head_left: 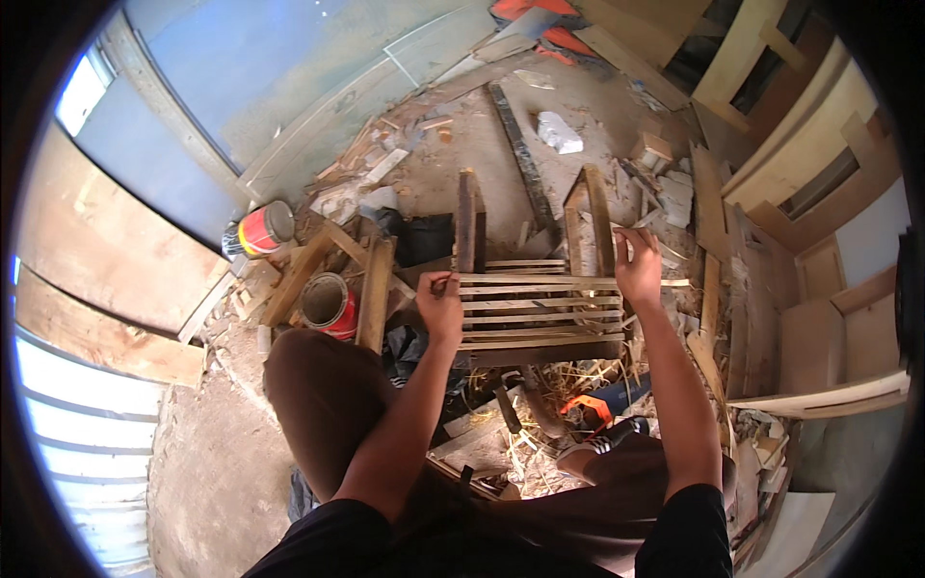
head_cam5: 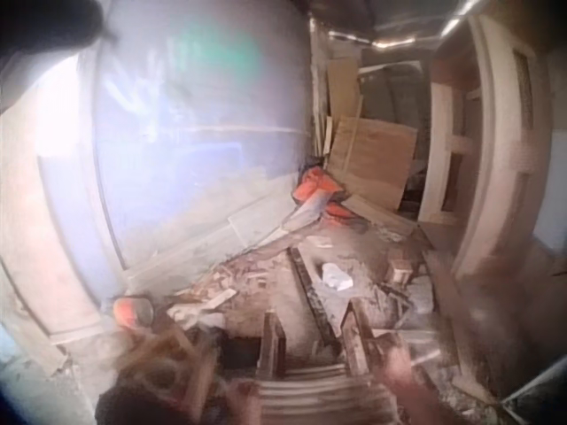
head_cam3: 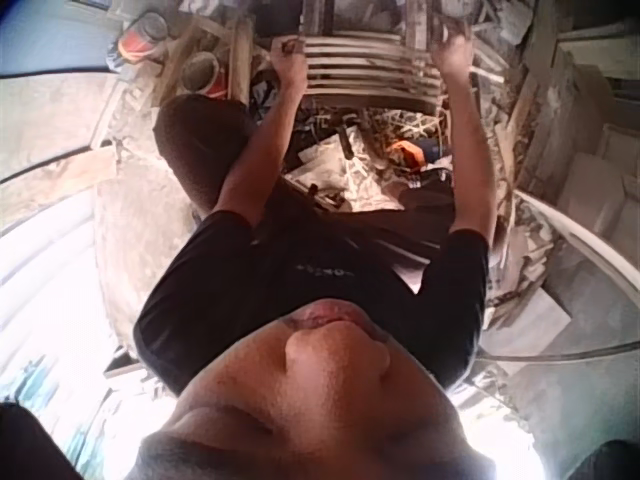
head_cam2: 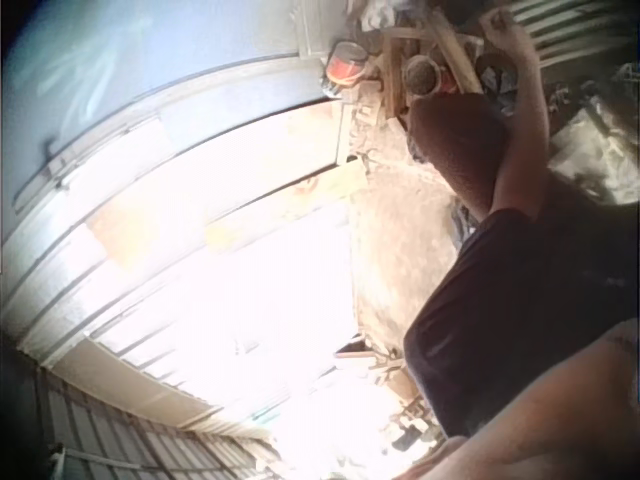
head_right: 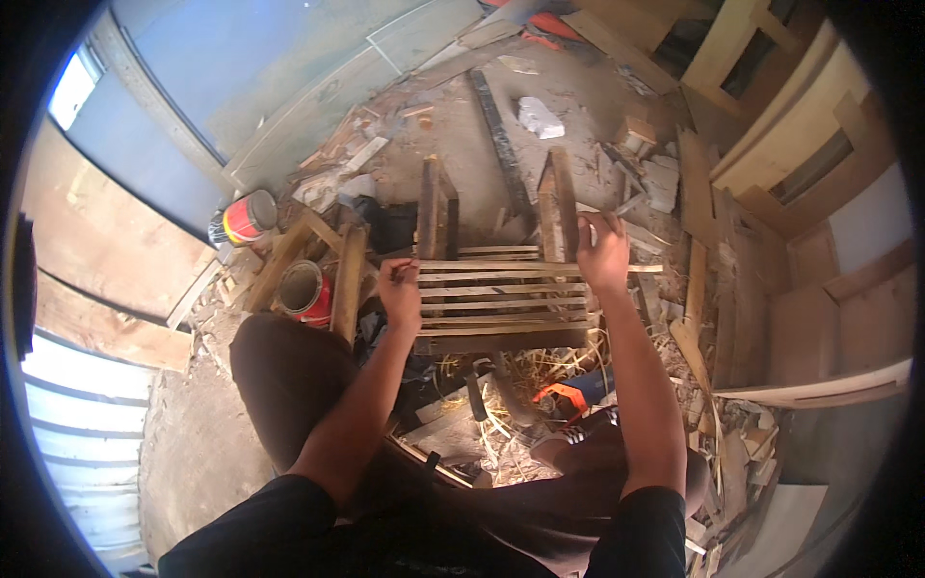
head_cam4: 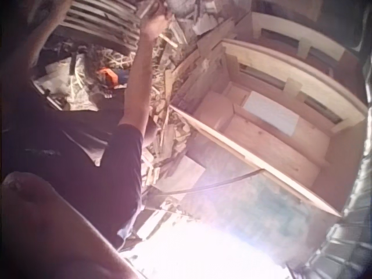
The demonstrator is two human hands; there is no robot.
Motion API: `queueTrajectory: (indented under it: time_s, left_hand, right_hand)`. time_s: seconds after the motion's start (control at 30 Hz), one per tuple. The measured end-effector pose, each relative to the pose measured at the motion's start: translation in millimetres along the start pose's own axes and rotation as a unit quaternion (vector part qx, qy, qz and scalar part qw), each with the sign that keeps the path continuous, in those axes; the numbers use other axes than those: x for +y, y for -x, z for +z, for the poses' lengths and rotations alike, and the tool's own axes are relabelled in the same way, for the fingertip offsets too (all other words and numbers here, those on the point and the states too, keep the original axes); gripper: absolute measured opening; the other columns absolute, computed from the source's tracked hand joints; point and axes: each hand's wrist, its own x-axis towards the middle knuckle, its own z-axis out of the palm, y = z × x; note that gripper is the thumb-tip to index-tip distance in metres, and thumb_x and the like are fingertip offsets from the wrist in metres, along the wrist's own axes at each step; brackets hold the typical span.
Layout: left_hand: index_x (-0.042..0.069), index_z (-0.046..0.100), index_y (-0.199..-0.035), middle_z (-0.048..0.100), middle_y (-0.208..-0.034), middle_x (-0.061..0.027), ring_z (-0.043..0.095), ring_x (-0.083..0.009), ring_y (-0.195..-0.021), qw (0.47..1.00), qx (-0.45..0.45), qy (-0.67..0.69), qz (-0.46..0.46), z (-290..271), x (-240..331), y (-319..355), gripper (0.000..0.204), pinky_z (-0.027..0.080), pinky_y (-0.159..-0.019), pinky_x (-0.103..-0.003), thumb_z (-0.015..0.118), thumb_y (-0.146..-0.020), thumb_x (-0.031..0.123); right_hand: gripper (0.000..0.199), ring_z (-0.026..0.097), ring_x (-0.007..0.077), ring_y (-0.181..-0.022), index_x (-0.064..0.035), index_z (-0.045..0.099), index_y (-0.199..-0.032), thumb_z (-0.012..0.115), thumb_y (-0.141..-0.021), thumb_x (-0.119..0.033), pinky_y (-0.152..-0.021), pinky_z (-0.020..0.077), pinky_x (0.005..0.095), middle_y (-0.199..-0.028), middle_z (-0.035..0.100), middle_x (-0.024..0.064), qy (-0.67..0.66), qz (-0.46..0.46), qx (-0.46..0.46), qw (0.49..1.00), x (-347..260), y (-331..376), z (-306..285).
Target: The person sits on the floor and assembles a wooden crate by hammering nails into the slats and sawing a piece of wood to fit the structure.
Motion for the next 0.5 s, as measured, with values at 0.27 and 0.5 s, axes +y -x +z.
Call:
queueTrajectory:
  time_s: [0.27, 0.5]
  left_hand:
    - [0.005, 0.059, -0.100, 0.056, -0.086, -0.0003, 0.045, -0.0074, -0.078, 1.000, -0.004, -0.010, -0.005, 4.0, 13.1, -6.3, 0.009, 0.042, -0.075, -0.028, 0.068, -0.102, 0.003]
    - [0.006, 0.058, -0.098, 0.050, -0.086, 0.0012, 0.040, -0.0102, -0.078, 0.999, 0.004, -0.007, -0.032, 5.6, 12.3, -7.3, 0.011, 0.025, -0.083, -0.026, 0.068, -0.103, 0.006]
  right_hand:
    - [0.022, 0.076, 0.0255, -0.104, -0.0035, 0.079, -0.108, 0.078, -0.092, -0.018, -0.095, 0.0570, 0.0398, -0.109, 0.079, 0.0151, -0.116, 0.151, -0.323, 0.927, 51.0, 4.7, -55.3]
    - [0.021, 0.073, 0.0332, -0.110, -0.0102, 0.079, -0.113, 0.073, -0.094, -0.019, -0.100, 0.0552, 0.0419, -0.113, 0.078, 0.0136, -0.026, 0.121, -0.318, 0.940, 53.0, -3.5, -50.4]
